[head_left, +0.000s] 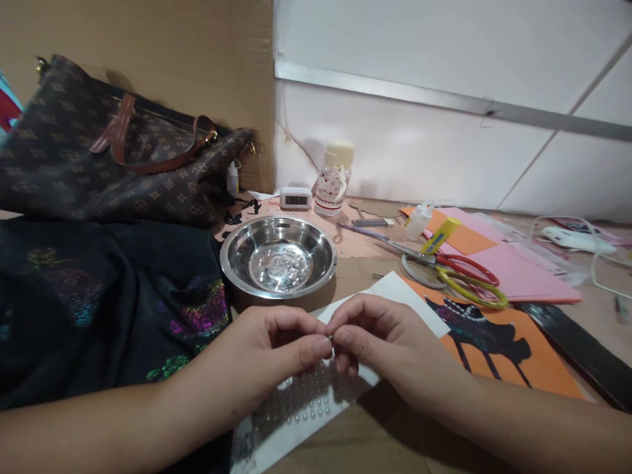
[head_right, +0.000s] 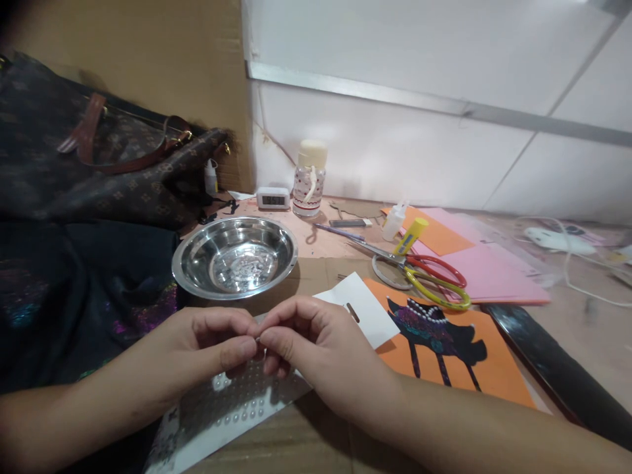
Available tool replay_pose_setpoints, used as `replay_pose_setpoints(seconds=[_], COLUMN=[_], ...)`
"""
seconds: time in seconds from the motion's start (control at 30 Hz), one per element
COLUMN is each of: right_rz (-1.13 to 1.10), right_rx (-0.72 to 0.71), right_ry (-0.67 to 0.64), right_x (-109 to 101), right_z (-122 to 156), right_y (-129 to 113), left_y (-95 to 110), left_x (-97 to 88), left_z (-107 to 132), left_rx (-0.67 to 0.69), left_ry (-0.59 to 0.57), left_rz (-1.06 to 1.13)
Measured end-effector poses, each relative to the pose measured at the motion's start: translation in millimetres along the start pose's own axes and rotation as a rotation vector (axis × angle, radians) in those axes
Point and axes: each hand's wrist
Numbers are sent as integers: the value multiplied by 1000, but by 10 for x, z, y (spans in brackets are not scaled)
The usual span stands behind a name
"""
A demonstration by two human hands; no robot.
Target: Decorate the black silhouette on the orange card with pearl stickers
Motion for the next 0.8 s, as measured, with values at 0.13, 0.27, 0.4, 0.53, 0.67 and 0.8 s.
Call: replay_pose_setpoints(seconds=[0.13, 0.27, 0.4, 0.53, 0.67, 0.8], right_rz=[-21, -56, -65, -48, -13, 17], right_rx=[12, 14, 29, 24, 24, 14], right_ry=[-17, -34, -43, -48, -56, -62], right_x=[-8, -12, -13, -15, -1, 14], right_z=[-10, -11, -16, -13, 15, 37], right_y=[14, 46, 52, 42, 29, 27], left_y=[16, 33, 43, 55, 39, 44], left_x=[10, 13, 16, 27, 42, 49], left_z=[11, 9, 1, -6, -11, 8], left_rx=[10, 54, 76, 61, 17, 21], left_ry=[-15, -72, -87, -65, -1, 13], left_rz=[24, 43, 60, 37, 37, -6])
Point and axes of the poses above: each hand's wrist, its own z-axis away from the middle knuckle, its own x-axis out of the palm, y = z × x, and after that the axes turned 9 degrees about -x, right-handed
